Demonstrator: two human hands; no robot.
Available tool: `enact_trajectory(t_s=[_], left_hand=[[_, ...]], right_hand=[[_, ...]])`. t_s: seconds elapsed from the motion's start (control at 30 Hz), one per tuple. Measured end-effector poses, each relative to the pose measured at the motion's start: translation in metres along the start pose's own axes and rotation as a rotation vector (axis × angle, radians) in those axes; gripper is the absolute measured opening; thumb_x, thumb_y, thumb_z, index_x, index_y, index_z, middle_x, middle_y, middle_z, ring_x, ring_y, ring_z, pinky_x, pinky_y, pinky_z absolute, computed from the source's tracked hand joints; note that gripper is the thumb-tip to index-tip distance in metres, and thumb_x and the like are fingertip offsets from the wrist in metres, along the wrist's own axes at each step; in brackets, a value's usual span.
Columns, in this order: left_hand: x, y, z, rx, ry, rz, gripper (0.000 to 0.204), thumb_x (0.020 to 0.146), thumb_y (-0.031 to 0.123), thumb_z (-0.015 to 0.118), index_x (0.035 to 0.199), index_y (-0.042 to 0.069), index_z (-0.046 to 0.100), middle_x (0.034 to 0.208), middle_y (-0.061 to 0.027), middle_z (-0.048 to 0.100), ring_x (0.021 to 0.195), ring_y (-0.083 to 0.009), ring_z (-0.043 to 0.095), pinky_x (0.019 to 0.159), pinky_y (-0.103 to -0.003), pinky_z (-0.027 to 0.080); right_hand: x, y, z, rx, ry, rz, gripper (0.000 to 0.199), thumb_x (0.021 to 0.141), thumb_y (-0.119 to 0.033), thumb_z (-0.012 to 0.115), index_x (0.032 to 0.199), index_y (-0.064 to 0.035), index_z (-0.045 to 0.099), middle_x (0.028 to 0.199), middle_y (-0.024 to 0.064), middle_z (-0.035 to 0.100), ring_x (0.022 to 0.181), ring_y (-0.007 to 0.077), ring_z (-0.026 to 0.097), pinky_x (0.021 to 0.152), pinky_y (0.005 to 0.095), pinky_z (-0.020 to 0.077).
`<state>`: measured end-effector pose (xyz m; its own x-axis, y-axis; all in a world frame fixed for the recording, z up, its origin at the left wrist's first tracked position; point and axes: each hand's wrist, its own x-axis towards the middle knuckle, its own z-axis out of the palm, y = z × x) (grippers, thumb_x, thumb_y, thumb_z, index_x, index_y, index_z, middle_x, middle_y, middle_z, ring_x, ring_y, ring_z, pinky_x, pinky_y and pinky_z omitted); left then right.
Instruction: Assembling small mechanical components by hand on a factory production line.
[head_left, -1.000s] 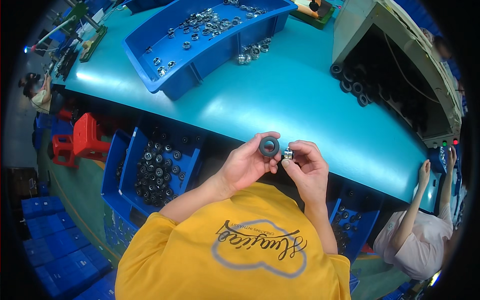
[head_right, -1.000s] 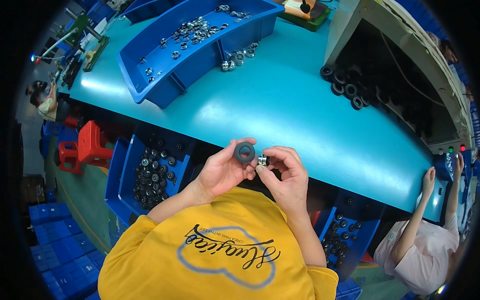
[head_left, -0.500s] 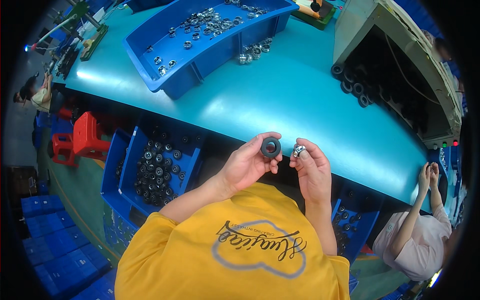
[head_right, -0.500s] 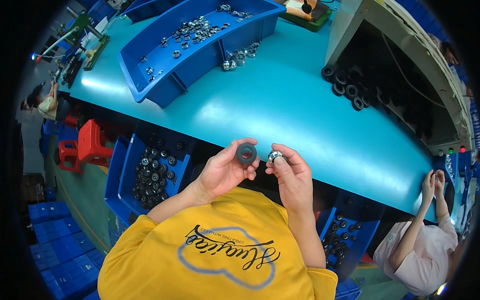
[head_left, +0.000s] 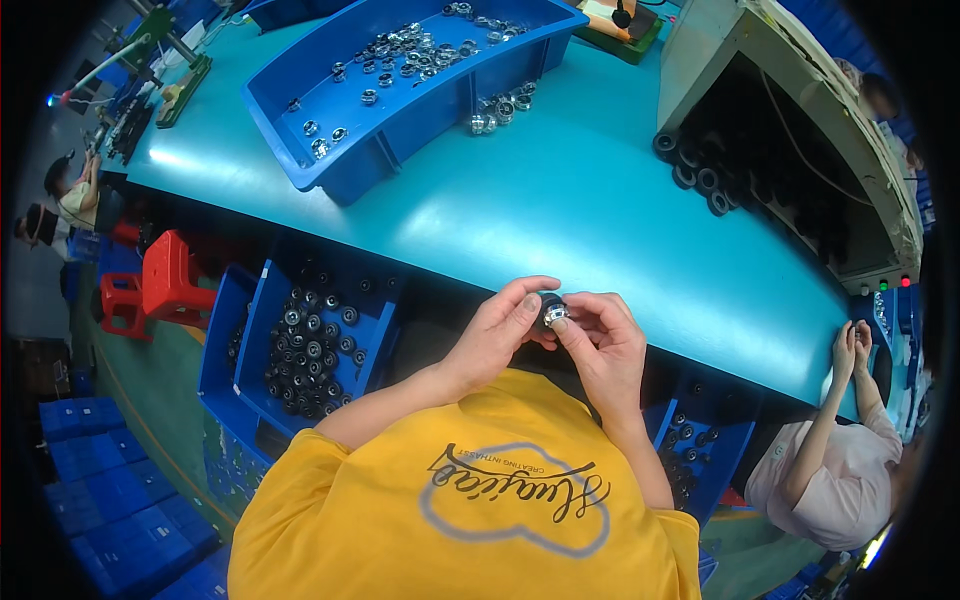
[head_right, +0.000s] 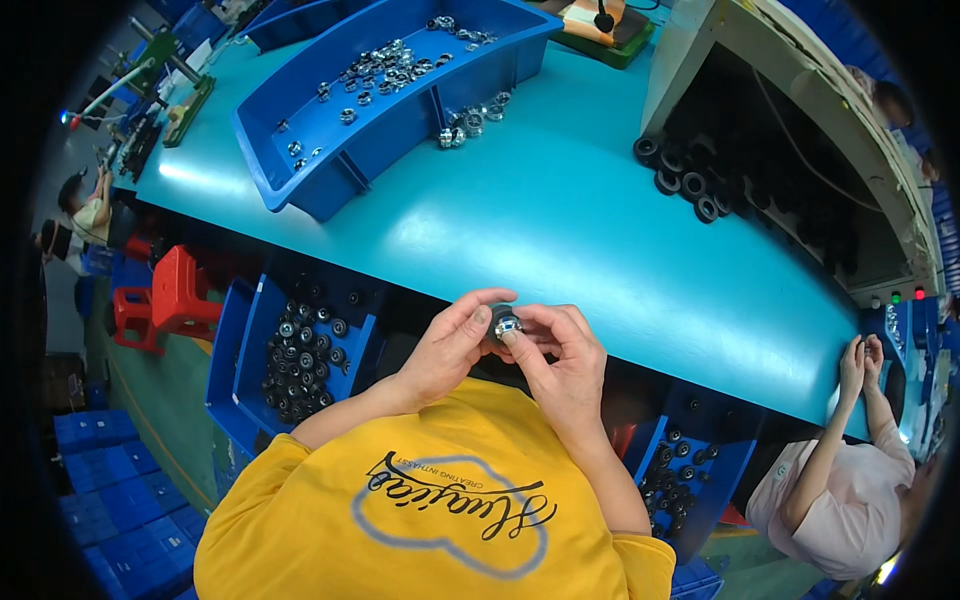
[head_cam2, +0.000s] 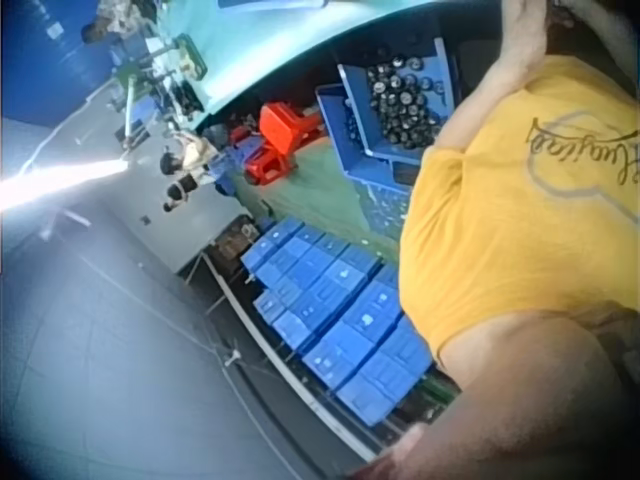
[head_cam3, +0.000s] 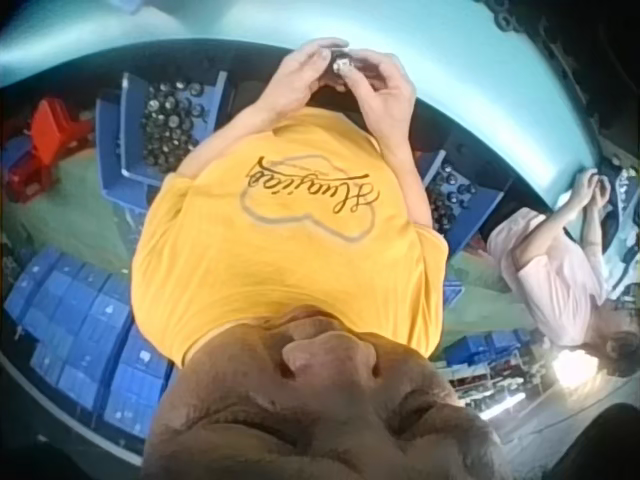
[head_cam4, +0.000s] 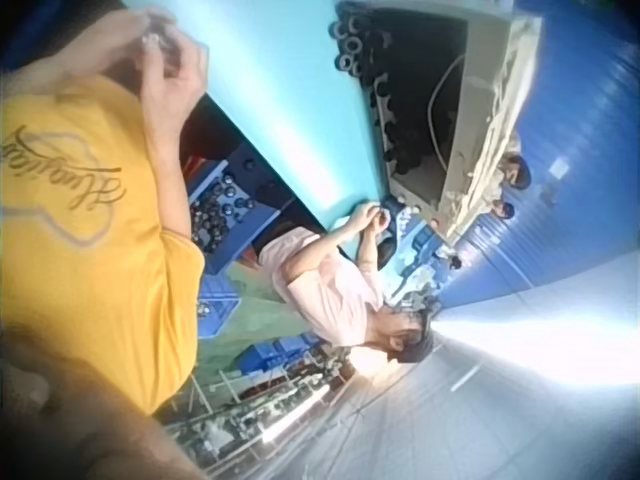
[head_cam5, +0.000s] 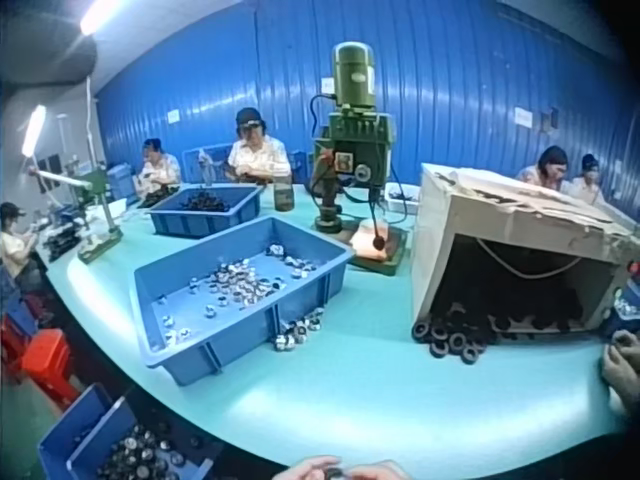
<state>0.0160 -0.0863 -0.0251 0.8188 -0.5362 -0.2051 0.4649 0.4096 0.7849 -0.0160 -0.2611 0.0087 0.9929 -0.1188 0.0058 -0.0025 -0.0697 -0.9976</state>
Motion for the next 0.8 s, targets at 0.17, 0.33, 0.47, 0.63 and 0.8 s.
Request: enact_trajectory(t_s=[0.17, 0.33, 0.47, 0.63, 0.8], left_hand=[[0.001, -0.003, -0.001, 0.071, -0.027, 0.039, 0.042, 0.114, 0.032, 0.046, 0.144, 0.002, 0.050, 0.119, -0.0063, 0.064, 0.110, -0.0145, 0.063, 0.098, -0.033, 0.053], [0.000, 0.002, 0.007, 0.179, -0.019, 0.091, 0.040, 0.110, 0.025, 0.057, 0.142, 0.002, 0.050, 0.122, -0.0077, 0.064, 0.114, -0.0145, 0.062, 0.101, -0.032, 0.053], [0.002, 0.000, 0.004, 0.116, 0.004, 0.123, 0.040, 0.108, 0.022, 0.062, 0.140, 0.002, 0.050, 0.122, -0.0078, 0.064, 0.113, -0.0142, 0.063, 0.098, -0.031, 0.053], [0.002, 0.003, 0.006, 0.070, -0.015, 0.168, 0.031, 0.109, 0.015, 0.058, 0.136, 0.002, 0.051, 0.114, -0.0080, 0.065, 0.105, -0.0132, 0.063, 0.095, -0.030, 0.054], [0.003, 0.004, 0.012, 0.282, 0.035, 0.371, 0.024, 0.109, 0.013, 0.058, 0.131, 0.002, 0.056, 0.110, -0.0055, 0.065, 0.102, -0.0124, 0.062, 0.093, -0.028, 0.052]], right_hand=[[0.000, 0.006, -0.003, -0.085, 0.004, -0.046, 0.020, 0.088, -0.002, 0.082, 0.107, 0.0002, 0.075, 0.099, 0.0066, 0.068, 0.086, 0.0147, 0.074, 0.075, 0.0263, 0.0626], [-0.001, 0.003, -0.002, -0.193, 0.015, -0.080, 0.021, 0.087, -0.002, 0.082, 0.107, -0.0005, 0.075, 0.101, 0.0067, 0.068, 0.084, 0.0154, 0.074, 0.075, 0.0263, 0.0622], [-0.003, 0.005, -0.002, 0.067, -0.020, -0.010, 0.027, 0.088, -0.002, 0.082, 0.113, -0.0014, 0.074, 0.107, 0.0090, 0.068, 0.089, 0.0157, 0.073, 0.078, 0.0268, 0.0616], [0.000, 0.004, -0.002, -0.186, 0.007, -0.129, 0.033, 0.089, -0.004, 0.080, 0.122, -0.0014, 0.073, 0.115, 0.0112, 0.068, 0.091, 0.0162, 0.071, 0.077, 0.0283, 0.0595], [-0.002, 0.005, 0.000, -0.241, -0.045, -0.191, 0.034, 0.089, -0.008, 0.081, 0.121, -0.0011, 0.074, 0.114, 0.0113, 0.069, 0.090, 0.0180, 0.070, 0.073, 0.0294, 0.0575]])
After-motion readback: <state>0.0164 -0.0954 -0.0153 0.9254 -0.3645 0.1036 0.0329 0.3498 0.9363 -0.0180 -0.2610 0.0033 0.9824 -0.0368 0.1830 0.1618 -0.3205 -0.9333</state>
